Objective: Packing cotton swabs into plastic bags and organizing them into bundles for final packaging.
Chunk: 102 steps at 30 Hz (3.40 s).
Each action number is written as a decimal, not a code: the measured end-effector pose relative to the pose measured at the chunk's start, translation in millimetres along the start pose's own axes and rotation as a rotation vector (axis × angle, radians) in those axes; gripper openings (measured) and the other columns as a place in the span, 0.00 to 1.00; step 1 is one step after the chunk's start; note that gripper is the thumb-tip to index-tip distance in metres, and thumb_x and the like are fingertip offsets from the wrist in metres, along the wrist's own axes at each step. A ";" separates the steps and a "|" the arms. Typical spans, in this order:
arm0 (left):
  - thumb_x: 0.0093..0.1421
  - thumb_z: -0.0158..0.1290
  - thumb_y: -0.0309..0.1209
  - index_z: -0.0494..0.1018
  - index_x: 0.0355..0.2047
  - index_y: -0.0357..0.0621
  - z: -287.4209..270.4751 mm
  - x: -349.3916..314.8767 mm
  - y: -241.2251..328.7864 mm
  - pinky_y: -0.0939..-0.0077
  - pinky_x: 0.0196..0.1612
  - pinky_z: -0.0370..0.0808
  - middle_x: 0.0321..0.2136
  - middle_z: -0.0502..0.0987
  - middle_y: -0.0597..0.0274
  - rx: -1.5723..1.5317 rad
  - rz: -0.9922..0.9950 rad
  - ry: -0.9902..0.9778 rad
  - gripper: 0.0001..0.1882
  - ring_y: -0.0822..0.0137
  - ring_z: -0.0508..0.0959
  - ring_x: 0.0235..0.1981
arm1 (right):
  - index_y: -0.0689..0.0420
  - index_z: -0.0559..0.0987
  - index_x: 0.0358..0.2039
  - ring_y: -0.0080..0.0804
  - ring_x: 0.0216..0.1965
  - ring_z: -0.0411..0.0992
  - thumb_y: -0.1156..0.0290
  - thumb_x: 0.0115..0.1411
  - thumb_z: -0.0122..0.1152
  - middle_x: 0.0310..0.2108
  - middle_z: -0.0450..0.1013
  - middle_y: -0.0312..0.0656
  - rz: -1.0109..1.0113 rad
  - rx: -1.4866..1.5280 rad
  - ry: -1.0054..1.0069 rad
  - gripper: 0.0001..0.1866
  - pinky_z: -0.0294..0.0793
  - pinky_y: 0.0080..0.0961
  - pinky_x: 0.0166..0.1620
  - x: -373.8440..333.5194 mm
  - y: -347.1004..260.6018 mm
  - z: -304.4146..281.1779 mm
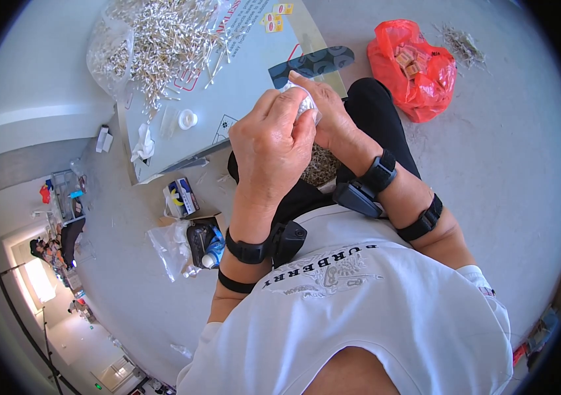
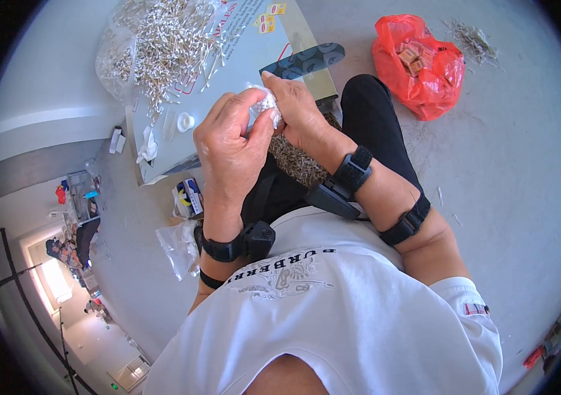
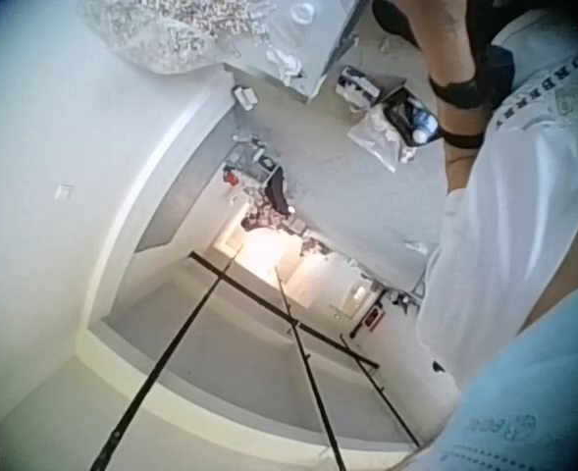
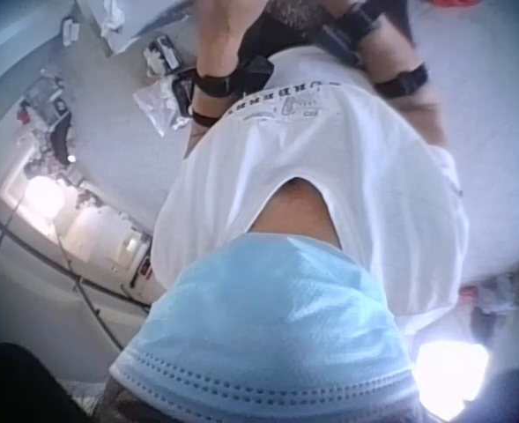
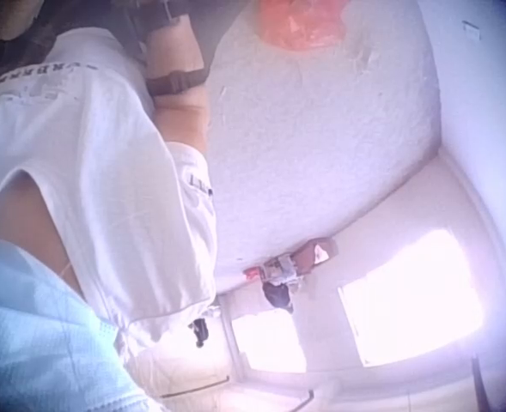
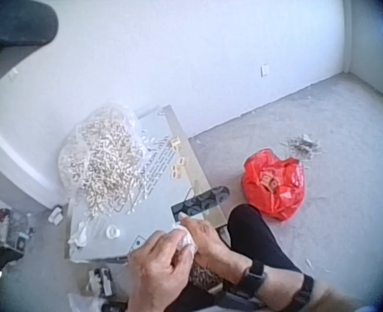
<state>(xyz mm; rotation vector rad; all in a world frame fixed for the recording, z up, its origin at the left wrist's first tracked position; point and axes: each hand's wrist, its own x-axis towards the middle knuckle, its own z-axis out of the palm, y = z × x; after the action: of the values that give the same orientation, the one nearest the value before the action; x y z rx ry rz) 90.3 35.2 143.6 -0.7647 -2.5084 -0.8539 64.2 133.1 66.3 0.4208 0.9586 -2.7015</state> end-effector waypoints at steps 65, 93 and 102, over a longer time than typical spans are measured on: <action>0.44 0.56 0.18 0.74 0.33 0.38 1.6 2.2 5.0 0.74 0.21 0.67 0.23 0.72 0.58 -0.011 -0.039 -0.006 0.13 0.64 0.70 0.18 | 0.63 0.73 0.33 0.28 0.25 0.72 0.60 0.63 0.51 0.26 0.71 0.41 0.041 0.036 0.006 0.16 0.73 0.29 0.24 4.2 5.5 -5.6; 0.50 0.52 0.20 0.71 0.30 0.40 4.1 -0.5 2.9 0.65 0.23 0.73 0.24 0.74 0.56 -0.089 -0.070 0.078 0.06 0.54 0.76 0.21 | 0.61 0.73 0.27 0.23 0.17 0.68 0.58 0.63 0.48 0.20 0.69 0.37 -0.081 0.061 0.079 0.18 0.64 0.20 0.16 1.6 1.9 -0.1; 0.47 0.55 0.17 0.73 0.30 0.38 7.8 -1.1 4.3 0.75 0.23 0.69 0.24 0.74 0.57 -0.016 -0.067 0.078 0.09 0.65 0.73 0.19 | 0.60 0.73 0.27 0.22 0.18 0.67 0.57 0.64 0.47 0.19 0.68 0.36 -0.212 -0.134 0.091 0.19 0.64 0.21 0.17 3.5 3.9 -2.4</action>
<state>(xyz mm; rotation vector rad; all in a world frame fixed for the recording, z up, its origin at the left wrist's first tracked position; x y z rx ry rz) 92.4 42.7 139.1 -0.6433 -2.4731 -0.9102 62.7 131.3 61.1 0.4412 1.2675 -2.8013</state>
